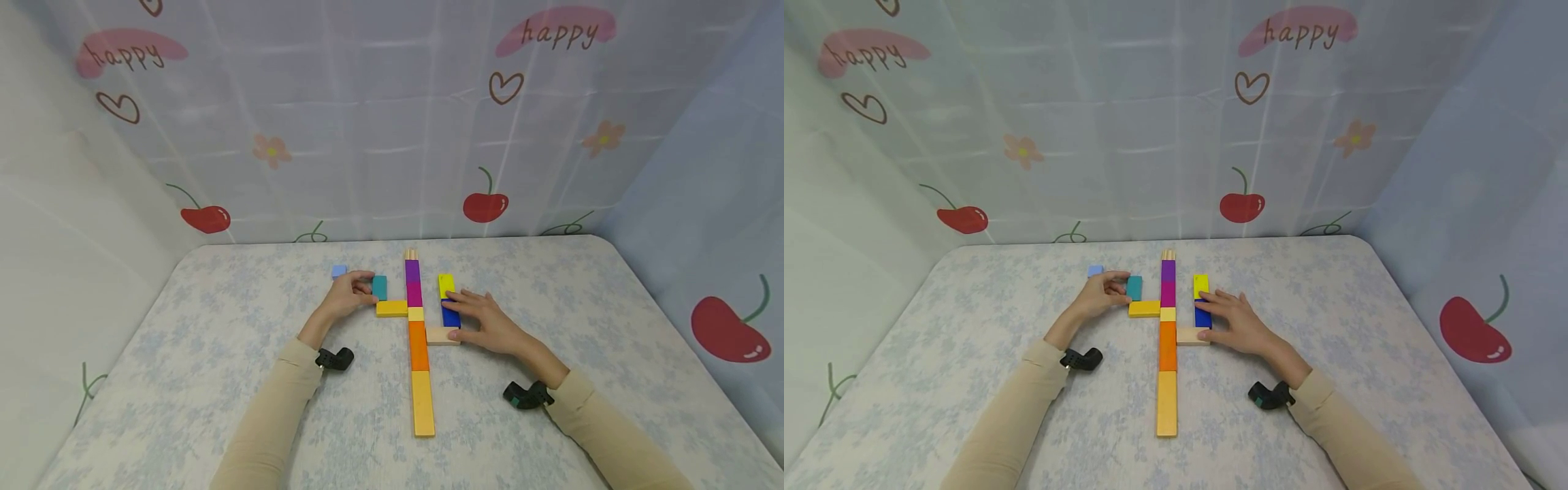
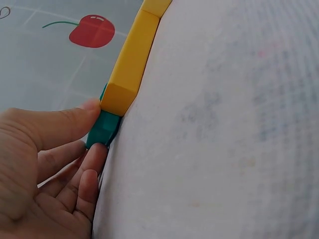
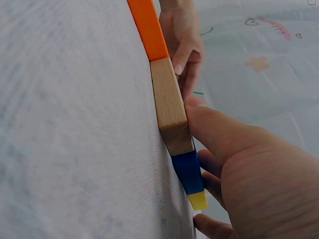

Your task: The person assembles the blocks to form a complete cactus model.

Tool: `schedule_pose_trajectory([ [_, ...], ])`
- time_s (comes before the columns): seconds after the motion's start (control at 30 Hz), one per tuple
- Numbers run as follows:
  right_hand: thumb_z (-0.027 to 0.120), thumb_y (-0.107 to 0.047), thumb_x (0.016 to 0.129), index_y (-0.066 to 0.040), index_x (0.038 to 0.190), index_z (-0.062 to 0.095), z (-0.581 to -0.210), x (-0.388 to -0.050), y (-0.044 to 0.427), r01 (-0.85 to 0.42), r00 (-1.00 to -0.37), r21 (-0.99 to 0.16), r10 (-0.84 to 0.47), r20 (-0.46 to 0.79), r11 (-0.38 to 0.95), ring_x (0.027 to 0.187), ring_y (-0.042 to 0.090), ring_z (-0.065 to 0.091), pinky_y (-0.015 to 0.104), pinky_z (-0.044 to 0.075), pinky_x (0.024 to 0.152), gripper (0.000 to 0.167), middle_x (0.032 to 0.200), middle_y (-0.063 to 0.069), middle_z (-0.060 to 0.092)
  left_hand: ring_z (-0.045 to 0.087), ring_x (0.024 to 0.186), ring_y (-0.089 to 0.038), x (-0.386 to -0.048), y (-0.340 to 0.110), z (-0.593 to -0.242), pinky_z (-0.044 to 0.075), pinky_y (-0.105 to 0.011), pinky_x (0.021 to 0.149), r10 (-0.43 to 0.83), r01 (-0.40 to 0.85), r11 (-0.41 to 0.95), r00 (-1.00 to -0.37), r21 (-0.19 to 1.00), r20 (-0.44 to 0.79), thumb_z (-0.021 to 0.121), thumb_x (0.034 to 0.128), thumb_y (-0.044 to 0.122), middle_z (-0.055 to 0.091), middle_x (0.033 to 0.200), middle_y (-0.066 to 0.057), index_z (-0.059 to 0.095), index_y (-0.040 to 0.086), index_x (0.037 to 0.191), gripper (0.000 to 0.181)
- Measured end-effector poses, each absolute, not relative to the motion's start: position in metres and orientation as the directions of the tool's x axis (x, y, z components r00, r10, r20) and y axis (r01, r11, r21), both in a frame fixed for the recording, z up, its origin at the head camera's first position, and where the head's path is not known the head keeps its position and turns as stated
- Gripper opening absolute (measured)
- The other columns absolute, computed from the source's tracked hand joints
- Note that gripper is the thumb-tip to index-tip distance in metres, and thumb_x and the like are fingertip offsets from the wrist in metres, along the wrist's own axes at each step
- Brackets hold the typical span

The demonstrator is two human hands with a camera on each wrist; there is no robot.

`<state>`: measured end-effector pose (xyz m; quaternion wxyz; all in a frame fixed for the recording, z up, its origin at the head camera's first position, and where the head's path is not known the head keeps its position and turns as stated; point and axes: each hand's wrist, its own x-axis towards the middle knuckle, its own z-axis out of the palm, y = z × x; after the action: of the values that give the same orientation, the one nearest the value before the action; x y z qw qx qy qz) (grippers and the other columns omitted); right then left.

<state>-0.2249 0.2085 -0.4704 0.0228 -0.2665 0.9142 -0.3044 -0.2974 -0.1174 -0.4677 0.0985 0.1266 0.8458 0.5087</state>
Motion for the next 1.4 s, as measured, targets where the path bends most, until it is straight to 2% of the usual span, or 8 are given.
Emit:
schedule_pose_trajectory([
  [1.4, 0.074, -0.036, 0.085, -0.012, 0.139, 0.056, -0.4697, -0.2241, 0.2081, -0.468, -0.860, -0.568, -0.497, 0.117, 0.677, 0.145, 0.042, 0.028, 0.076, 0.004, 0.111, 0.062, 0.152, 0.014, 0.044, 0.056, 0.085, -0.020, -0.2993, -0.1167, -0.4718, 0.047, -0.024, 0.071, 0.307, 0.121, 0.472, -0.951, 0.873, -0.034, 0.076, 0.0841, 0.010, 0.064, 0.101, -0.013, 0.057, 0.004, 0.135, 0.055],
])
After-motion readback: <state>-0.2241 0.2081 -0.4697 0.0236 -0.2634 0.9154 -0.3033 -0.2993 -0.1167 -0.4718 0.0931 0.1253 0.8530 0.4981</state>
